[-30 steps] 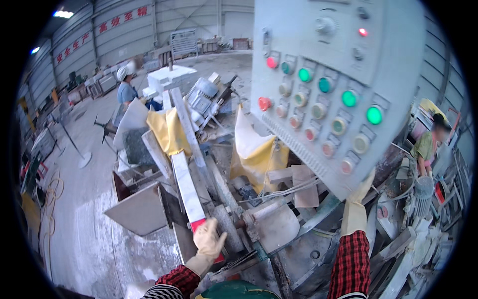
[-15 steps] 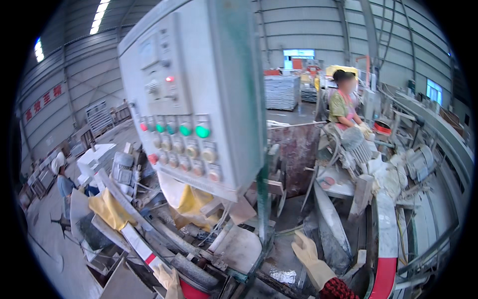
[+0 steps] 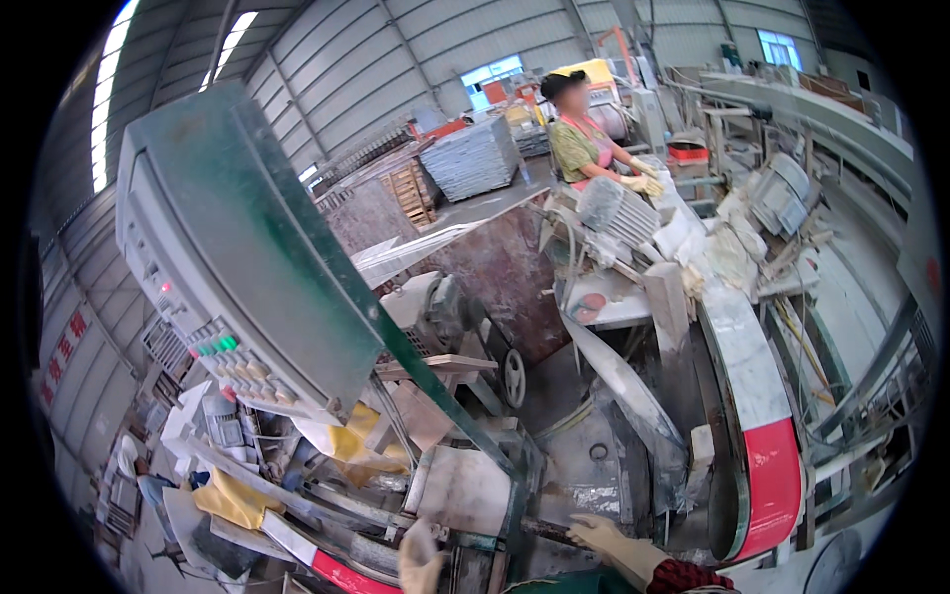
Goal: The person operates a machine in a factory setting, repeatedly feeding white sheets into a conveyor and pressing buttons on a control panel. The person also handles the sheets as they move through the machine.
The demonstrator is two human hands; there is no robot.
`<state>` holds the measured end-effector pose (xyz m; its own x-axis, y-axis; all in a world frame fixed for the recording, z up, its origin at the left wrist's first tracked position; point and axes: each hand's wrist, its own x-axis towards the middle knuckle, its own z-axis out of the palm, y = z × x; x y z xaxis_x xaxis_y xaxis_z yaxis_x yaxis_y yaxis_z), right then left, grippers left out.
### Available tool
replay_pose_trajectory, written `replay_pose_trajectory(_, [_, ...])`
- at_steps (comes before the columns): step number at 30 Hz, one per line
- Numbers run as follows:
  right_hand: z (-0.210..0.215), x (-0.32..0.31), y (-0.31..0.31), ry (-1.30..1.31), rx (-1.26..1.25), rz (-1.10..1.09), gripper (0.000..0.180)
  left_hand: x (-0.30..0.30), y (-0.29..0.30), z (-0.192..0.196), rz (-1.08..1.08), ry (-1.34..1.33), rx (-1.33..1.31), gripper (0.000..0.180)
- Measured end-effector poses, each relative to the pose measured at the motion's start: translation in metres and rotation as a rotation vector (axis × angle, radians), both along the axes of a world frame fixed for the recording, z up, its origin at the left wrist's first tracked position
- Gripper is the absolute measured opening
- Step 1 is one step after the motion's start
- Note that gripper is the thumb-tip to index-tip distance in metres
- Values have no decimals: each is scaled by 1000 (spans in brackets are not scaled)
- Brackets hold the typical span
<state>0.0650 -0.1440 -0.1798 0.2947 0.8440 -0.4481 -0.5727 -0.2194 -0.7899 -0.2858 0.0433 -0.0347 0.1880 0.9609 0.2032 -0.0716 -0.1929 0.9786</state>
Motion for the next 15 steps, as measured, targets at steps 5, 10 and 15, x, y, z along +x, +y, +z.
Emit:
replay_pose_trajectory(5, [165, -19, 17, 52, 27, -35, 56, 203, -50, 55, -545, 610, 385, 79])
replay_pose_trajectory(10, [168, 34, -38, -257, 384, -547, 63, 281, -121, 87, -898, 351, 388, 73])
replay_pose_trajectory(15, [163, 130, -124, -357, 12, -1251, 79, 283, -121, 81, -1191, 583, 311, 67])
